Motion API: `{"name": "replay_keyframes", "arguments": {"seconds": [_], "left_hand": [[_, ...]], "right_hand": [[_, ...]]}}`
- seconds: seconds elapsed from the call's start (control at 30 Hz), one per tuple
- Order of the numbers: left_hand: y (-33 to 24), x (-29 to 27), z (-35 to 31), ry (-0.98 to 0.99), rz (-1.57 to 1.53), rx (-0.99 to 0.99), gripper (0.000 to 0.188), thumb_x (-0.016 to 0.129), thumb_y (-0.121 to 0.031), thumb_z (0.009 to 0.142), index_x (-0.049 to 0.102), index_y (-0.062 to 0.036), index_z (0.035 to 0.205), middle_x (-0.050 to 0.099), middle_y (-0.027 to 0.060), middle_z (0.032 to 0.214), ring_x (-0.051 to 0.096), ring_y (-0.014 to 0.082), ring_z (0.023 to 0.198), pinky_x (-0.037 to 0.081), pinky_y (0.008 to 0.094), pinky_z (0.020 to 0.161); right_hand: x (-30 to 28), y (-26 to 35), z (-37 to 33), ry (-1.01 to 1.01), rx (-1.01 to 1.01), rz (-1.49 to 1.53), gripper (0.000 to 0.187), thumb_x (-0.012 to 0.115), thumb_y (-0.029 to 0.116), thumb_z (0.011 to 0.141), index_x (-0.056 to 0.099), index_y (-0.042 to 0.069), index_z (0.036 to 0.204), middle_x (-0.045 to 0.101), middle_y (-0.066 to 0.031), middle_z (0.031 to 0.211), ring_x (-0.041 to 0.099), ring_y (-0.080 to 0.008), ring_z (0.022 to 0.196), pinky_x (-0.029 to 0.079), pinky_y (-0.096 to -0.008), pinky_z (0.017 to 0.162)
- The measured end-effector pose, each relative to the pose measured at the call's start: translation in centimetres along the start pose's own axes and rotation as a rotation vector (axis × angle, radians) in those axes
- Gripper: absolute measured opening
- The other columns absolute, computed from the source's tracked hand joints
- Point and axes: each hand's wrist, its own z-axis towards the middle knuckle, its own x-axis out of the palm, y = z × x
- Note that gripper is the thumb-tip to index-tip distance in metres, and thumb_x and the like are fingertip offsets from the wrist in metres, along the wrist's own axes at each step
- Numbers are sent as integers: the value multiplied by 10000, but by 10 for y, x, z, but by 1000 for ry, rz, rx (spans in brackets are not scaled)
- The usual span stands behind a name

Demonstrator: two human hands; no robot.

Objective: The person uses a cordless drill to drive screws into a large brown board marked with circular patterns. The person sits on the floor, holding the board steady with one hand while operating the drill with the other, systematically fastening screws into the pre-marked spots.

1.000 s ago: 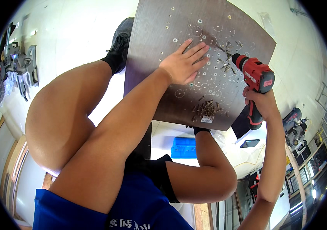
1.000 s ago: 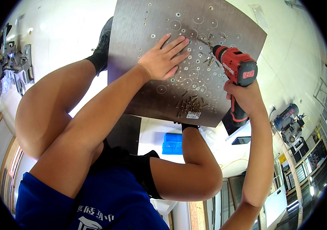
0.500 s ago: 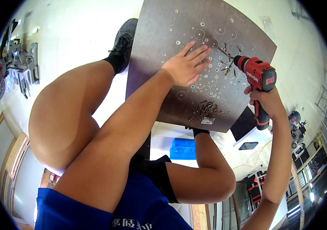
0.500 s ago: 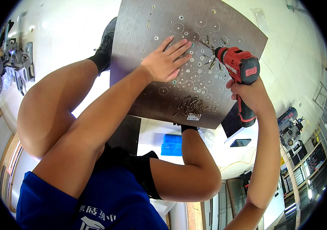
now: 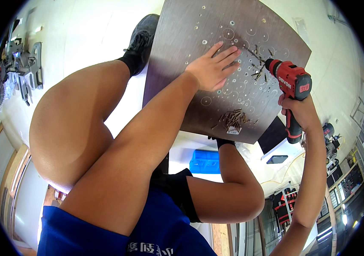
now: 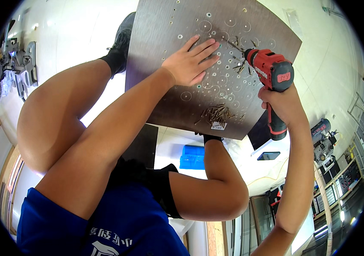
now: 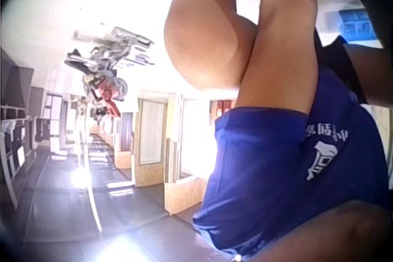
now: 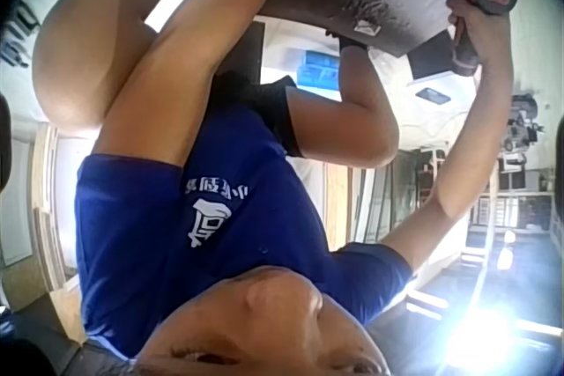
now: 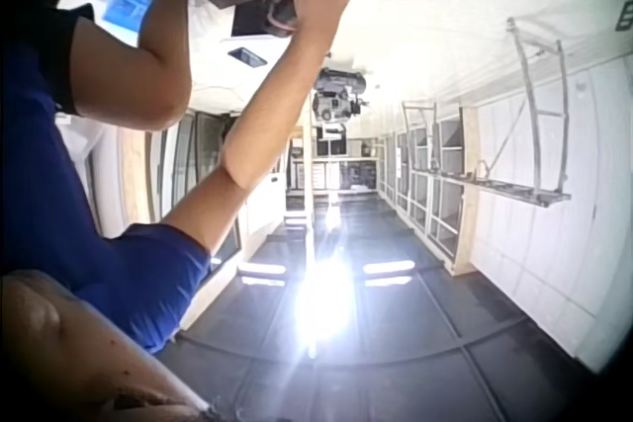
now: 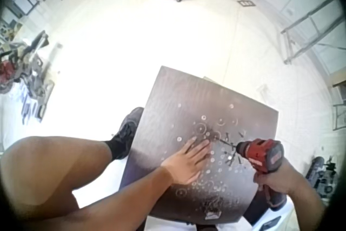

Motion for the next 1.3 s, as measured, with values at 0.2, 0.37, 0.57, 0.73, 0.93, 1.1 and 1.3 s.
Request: {"name": "replay_keyframes", "arguments": {"seconds": [0.2,0.37,0.57,0.73,0.93,1.1,1.3], "left_hand": [[0,0,-1,-1,-3,-4,622,633,-370,941,553,-135,1512,340,128,1716,256,284,1613,185,588,1302],[0,-1,1,18,5,6,630,631,-386,944,549,-137,1517,324,132,1723,244,288,1616,177,582,1307],[1,-2,-2,31,-3,-3,635,629,-395,947,545,-133,1520,317,138,1725,237,293,1618,166,578,1311],[0,-3,1,25,3,-8,636,637,-403,940,552,-145,1515,327,138,1720,245,290,1616,167,579,1311],[0,-1,0,-5,-9,4,624,645,-398,931,570,-149,1499,332,138,1718,248,287,1615,167,579,1312],[1,-1,-1,17,-6,-9,627,644,-395,933,568,-149,1504,332,138,1718,248,287,1614,164,578,1313],[0,-1,1,5,-15,-1,626,648,-397,930,573,-146,1498,331,138,1718,254,290,1611,160,576,1314]], "right_hand": [[0,-1,-1,13,12,-78,145,708,50,769,640,27,894,660,-47,745,659,-174,643,545,-350,636],[2,-13,-2,-3,0,-52,244,690,29,750,667,26,993,691,-51,820,658,-168,654,543,-336,622],[5,-8,-12,-6,-38,229,371,655,8,766,652,-1,1137,708,-85,915,658,-177,656,533,-338,623],[8,-5,3,20,-88,323,454,638,17,755,651,-13,1208,725,-113,1008,652,-181,673,538,-327,635],[17,-4,19,21,-75,237,456,636,5,757,647,-12,1212,711,-108,984,643,-181,673,529,-334,622],[19,-4,19,18,-76,246,446,631,4,752,646,-13,1197,708,-108,973,637,-183,666,529,-333,622],[16,-12,19,13,-98,234,435,626,12,758,644,-7,1192,708,-108,974,638,-184,667,530,-333,628]]}}
